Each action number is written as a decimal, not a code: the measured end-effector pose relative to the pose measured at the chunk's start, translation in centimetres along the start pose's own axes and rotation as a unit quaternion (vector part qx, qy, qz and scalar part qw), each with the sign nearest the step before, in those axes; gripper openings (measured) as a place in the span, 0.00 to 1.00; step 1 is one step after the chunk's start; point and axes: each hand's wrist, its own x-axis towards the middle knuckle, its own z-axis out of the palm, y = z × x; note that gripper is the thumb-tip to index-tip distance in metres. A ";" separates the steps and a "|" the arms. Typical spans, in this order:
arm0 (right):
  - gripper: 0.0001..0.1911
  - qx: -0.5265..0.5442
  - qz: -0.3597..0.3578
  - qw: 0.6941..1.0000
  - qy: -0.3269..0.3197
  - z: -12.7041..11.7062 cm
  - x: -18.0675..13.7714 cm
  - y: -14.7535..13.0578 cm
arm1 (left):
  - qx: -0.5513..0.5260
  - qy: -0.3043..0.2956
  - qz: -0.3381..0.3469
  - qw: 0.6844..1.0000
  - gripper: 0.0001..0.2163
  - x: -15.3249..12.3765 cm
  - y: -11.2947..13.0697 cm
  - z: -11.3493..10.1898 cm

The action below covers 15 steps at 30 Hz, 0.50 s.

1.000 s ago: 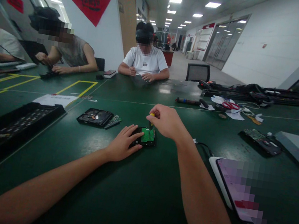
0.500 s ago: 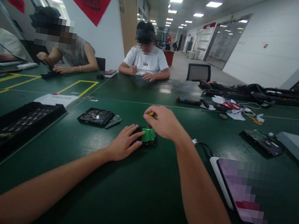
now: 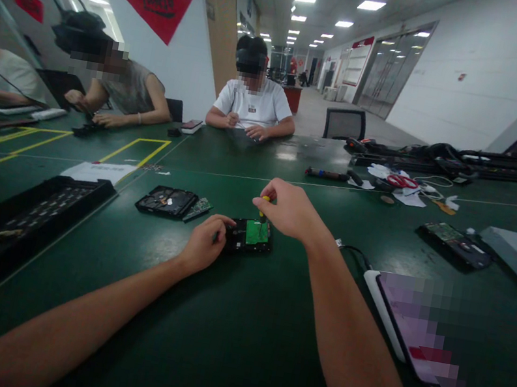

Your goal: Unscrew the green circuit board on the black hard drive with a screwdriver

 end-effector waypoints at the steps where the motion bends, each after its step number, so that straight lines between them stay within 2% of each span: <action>1: 0.11 -0.001 0.001 1.000 0.002 0.0 0.0 0.0 | 0.000 -0.001 0.005 1.000 0.13 0.0 0.0 0.0; 5: 0.12 0.021 -0.004 1.000 -0.007 -0.1 0.0 0.0 | -0.001 -0.007 0.014 1.000 0.14 -0.1 0.1 0.0; 11: 0.07 0.025 -0.043 0.999 -0.020 -0.3 0.2 0.0 | -0.006 0.003 0.012 1.000 0.11 0.0 0.2 0.1; 15: 0.09 0.031 -0.046 0.998 -0.021 -0.5 0.1 0.1 | -0.005 -0.008 0.006 1.000 0.10 0.0 0.3 0.0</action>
